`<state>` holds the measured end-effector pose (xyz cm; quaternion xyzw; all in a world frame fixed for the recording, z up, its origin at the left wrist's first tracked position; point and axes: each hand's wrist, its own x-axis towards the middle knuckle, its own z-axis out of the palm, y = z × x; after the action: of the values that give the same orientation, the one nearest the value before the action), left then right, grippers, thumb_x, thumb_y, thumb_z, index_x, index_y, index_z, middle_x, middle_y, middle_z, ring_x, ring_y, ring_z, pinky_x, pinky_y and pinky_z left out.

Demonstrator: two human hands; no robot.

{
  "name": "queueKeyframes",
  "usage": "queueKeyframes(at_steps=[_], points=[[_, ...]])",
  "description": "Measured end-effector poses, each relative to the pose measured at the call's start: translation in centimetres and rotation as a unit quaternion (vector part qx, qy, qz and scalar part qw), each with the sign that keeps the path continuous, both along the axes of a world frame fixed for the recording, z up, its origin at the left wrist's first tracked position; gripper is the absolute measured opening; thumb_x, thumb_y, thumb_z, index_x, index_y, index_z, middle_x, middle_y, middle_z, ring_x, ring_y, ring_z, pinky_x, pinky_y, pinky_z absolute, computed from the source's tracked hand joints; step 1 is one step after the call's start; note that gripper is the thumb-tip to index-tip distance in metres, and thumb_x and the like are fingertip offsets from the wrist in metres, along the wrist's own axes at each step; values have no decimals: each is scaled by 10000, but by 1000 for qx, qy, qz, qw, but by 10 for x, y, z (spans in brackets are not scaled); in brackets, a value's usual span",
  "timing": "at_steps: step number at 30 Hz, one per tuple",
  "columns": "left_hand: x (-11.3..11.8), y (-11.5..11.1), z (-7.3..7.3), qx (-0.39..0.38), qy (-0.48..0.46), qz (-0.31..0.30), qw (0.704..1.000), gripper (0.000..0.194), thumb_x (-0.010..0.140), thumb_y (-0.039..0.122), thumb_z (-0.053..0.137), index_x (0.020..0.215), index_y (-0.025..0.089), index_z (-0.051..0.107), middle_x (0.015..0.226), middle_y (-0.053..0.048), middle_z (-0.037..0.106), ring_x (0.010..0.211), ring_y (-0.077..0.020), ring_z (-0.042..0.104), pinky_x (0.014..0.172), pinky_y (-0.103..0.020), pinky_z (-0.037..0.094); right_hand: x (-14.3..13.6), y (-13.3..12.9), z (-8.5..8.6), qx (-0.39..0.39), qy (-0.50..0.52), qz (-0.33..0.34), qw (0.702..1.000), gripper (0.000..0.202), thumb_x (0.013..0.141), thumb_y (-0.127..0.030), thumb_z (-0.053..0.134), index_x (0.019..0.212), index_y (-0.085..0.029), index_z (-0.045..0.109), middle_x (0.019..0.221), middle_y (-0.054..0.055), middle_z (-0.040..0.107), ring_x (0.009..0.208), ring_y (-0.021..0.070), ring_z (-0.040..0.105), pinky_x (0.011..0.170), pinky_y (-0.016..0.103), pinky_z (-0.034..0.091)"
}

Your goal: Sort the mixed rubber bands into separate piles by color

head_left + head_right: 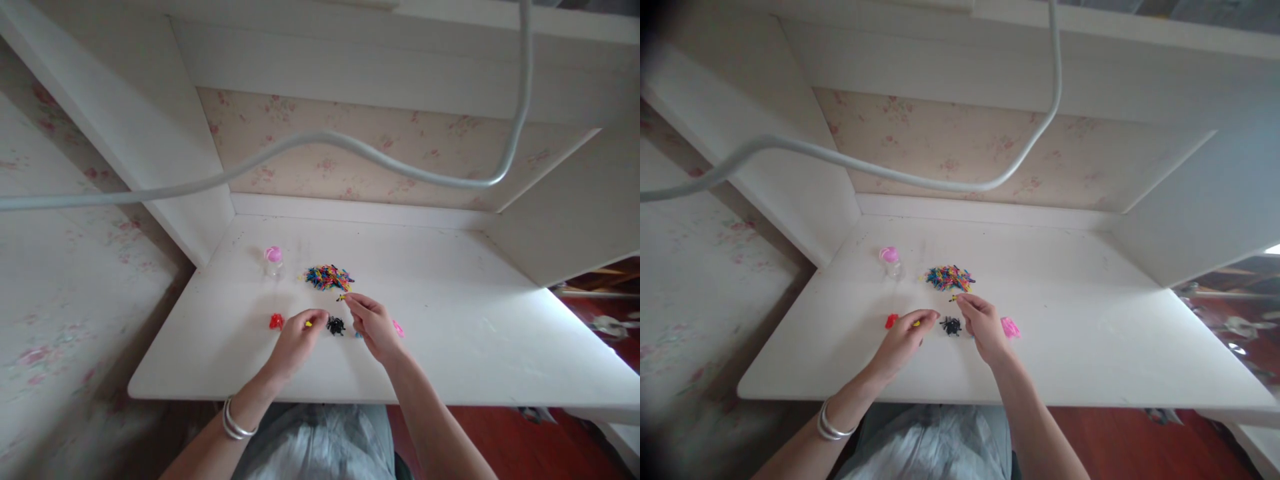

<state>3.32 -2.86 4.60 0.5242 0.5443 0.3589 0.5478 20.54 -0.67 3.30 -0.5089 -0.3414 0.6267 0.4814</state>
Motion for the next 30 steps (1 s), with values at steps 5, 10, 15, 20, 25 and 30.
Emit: queueKeyframes(at_steps=[5,10,15,20,25,30], points=[[18,-1,-2,-169,-183,-15,968,425,770,539,554,913,148,638,592,72,360,395,-21,179,375,-202,86,-4,-23,1,-19,52,11,998,316,735,-425,698,889,-154,646,548,-93,272,453,30,148,393,205,84],[28,-5,-8,-201,-279,-3,939,311,728,437,642,856,156,602,552,100,266,412,-20,119,380,-197,75,-4,-35,-5,-16,76,18,997,263,763,-407,682,826,-155,639,545,-91,269,446,24,144,398,209,85],[31,-5,-15,-156,-185,26,970,317,721,458,628,816,155,632,460,101,292,379,-32,184,375,-197,113,-2,-38,-10,-18,87,-4,996,265,758,-415,688,830,-169,625,554,-91,273,452,26,146,404,207,91],[28,-3,-19,-9,7,37,999,365,788,469,536,858,151,703,626,-18,639,574,-119,548,524,-215,384,8,-43,-13,-4,80,-66,995,265,745,-422,698,784,-179,603,557,-88,267,470,37,160,408,203,118],[27,-4,-33,88,177,-25,980,323,860,395,461,894,182,700,843,-52,715,750,-164,623,679,-249,435,23,-56,-31,-26,77,-102,991,276,729,-423,713,790,-175,608,545,-90,284,449,27,158,396,198,114],[33,-8,-41,139,361,-65,920,257,894,325,435,916,227,672,894,-46,710,791,-154,641,699,-241,420,39,-73,-52,-64,80,-147,984,308,708,-424,729,853,-173,626,530,-99,259,433,24,159,387,193,103]])
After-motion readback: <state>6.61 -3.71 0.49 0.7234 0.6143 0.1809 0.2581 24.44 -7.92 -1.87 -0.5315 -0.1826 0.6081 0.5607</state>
